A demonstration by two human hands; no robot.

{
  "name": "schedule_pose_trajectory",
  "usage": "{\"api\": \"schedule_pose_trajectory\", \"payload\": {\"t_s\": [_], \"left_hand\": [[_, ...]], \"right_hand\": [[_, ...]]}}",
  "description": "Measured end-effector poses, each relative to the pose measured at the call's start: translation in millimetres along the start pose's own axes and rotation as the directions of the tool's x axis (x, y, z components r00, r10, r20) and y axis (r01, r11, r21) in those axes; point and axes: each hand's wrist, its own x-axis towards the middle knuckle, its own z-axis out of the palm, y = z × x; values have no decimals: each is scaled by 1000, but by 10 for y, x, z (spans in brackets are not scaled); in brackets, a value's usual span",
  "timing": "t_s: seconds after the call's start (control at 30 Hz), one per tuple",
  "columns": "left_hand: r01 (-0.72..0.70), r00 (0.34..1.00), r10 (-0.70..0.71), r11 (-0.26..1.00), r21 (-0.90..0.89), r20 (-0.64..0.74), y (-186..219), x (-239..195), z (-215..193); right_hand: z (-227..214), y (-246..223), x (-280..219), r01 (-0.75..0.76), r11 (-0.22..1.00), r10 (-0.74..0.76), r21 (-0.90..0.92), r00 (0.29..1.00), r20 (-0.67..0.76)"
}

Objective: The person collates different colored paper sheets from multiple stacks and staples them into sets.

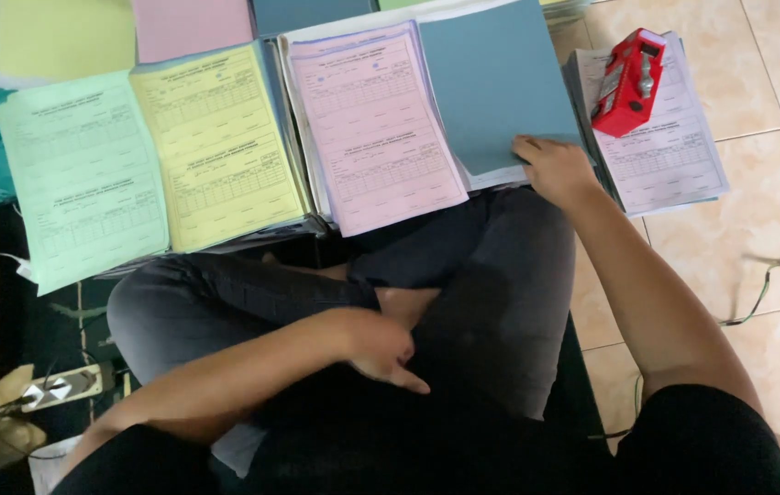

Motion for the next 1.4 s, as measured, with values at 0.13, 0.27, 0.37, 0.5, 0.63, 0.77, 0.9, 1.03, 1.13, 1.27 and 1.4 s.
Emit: {"api": "schedule_pose_trajectory", "payload": {"t_s": [0.13,0.27,0.37,0.5,0.63,0.77,0.9,1.03,1.13,1.27,1.4], "left_hand": [[-132,980,54,899,-417,-192,-155,-173,361],[5,601,219,961,277,-769,-458,81,44],[145,404,224,942,304,-887,-322,237,-114],[38,538,118,986,164,-835,-530,494,-30],[277,123,222,928,248,-967,-1161,274,-447],[397,293,69,899,187,-954,-1553,195,-408],[419,179,135,886,200,-975,-1624,260,-318],[424,120,213,872,244,-970,-1662,186,-318],[422,-51,318,866,268,-947,-1580,109,-426],[394,-206,371,878,271,-905,-1569,25,-457],[258,-85,333,918,302,-939,-1561,-357,-444]], "right_hand": [[46,117,-1,-100,977,98,189,995,21],[266,485,-2,-103,992,112,76,985,-131],[-235,96,95,-219,974,195,-58,942,-272],[-931,-757,204,-253,967,219,-21,874,-434],[-1204,-1674,675,-25,999,32,20,837,-547],[-825,-2087,965,118,981,-177,-154,868,-463],[-464,-2166,917,138,990,-132,23,976,-173],[-463,-2246,814,120,981,-110,152,991,-75],[-507,-2253,778,30,983,-63,178,981,182],[-412,-2250,828,38,987,-75,156,969,236],[-301,-1949,912,-91,987,42,132,942,334]]}}
